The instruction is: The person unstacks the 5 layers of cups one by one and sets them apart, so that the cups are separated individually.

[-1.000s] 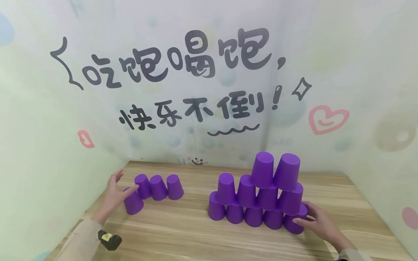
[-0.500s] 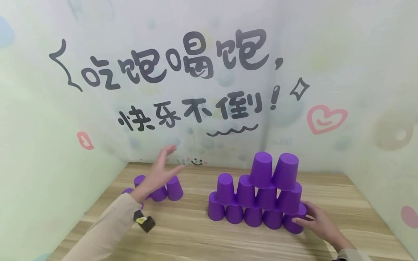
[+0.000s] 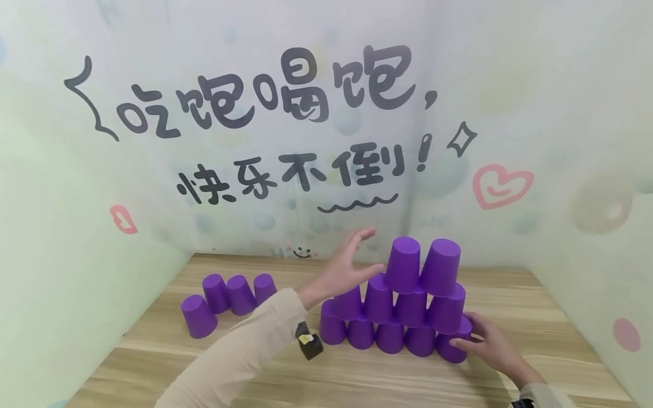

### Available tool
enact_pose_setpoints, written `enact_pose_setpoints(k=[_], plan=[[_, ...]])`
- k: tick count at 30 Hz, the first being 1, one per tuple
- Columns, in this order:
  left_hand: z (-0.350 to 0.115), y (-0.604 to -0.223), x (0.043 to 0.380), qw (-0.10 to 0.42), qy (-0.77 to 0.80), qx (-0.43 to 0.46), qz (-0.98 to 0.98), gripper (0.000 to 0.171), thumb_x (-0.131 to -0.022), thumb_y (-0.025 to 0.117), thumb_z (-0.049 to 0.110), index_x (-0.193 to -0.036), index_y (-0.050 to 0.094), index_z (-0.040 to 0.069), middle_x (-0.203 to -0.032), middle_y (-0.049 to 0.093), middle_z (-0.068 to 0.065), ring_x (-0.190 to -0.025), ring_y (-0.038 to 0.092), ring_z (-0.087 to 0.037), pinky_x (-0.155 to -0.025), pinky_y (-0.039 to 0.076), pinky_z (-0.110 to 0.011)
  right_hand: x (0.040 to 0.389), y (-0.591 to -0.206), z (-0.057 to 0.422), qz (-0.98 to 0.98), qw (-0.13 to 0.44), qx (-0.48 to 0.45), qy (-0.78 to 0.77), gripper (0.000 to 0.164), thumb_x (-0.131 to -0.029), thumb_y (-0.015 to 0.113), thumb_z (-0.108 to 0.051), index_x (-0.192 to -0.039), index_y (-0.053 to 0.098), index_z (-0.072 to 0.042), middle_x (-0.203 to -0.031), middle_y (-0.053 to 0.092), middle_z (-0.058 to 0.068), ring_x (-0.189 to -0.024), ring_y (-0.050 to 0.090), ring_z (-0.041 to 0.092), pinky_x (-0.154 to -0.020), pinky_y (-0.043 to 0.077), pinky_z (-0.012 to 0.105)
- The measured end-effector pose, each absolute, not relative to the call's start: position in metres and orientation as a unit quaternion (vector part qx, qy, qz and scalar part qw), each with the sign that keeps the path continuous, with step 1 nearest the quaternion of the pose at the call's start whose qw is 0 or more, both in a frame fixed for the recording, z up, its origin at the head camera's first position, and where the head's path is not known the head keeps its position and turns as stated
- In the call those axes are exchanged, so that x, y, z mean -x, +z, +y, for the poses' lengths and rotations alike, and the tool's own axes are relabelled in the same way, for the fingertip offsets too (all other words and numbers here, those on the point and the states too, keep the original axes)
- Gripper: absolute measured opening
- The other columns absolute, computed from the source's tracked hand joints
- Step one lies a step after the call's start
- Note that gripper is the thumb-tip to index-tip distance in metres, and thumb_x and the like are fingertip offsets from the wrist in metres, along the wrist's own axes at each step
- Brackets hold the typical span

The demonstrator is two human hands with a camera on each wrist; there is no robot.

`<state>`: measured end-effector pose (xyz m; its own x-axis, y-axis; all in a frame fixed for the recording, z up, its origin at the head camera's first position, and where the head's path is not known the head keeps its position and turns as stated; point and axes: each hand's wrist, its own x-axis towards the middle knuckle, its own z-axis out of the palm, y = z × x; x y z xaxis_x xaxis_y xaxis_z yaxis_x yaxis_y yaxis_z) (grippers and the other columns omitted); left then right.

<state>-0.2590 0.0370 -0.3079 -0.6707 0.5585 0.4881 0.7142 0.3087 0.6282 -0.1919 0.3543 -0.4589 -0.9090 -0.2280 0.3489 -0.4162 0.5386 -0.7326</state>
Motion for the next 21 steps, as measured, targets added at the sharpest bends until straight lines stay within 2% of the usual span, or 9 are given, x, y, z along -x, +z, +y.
enact_pose_setpoints(k=[5, 14, 21], plan=[[0.060, -0.307, 0.263, 0.067, -0.427, 0.398, -0.809, 0.066, -0.082, 0.062, 0.030, -0.136, 0.030, 0.009, -0.130, 0.038, -0.006, -0.119, 0.037, -0.013, -0.096, 0.032, -0.022, 0.192, -0.459, 0.354, -0.871, 0.107, -0.182, 0.444, 0.047, -0.074, 0.066, 0.004, -0.112, 0.042, 0.017, -0.099, 0.050, -0.028, -0.086, 0.053, -0.007, -0.063, 0.051, 0.021], [0.075, -0.316, 0.267, 0.034, -0.476, 0.388, -0.789, 0.071, -0.078, 0.067, 0.024, -0.136, 0.029, 0.007, -0.121, 0.047, -0.004, -0.111, 0.045, -0.011, -0.093, 0.036, -0.020, 0.192, -0.458, 0.353, -0.872, 0.110, -0.180, 0.441, 0.049, -0.073, 0.067, 0.003, -0.111, 0.041, 0.021, -0.098, 0.050, -0.029, -0.085, 0.053, -0.007, -0.063, 0.051, 0.020], [0.079, -0.321, 0.265, 0.004, -0.475, 0.381, -0.793, 0.063, -0.079, 0.067, 0.022, -0.131, 0.034, 0.008, -0.117, 0.048, -0.003, -0.105, 0.048, -0.010, -0.085, 0.041, -0.019, 0.191, -0.459, 0.353, -0.868, 0.114, -0.187, 0.446, 0.047, -0.073, 0.067, 0.005, -0.110, 0.042, 0.019, -0.098, 0.051, -0.028, -0.086, 0.053, -0.007, -0.063, 0.051, 0.020]])
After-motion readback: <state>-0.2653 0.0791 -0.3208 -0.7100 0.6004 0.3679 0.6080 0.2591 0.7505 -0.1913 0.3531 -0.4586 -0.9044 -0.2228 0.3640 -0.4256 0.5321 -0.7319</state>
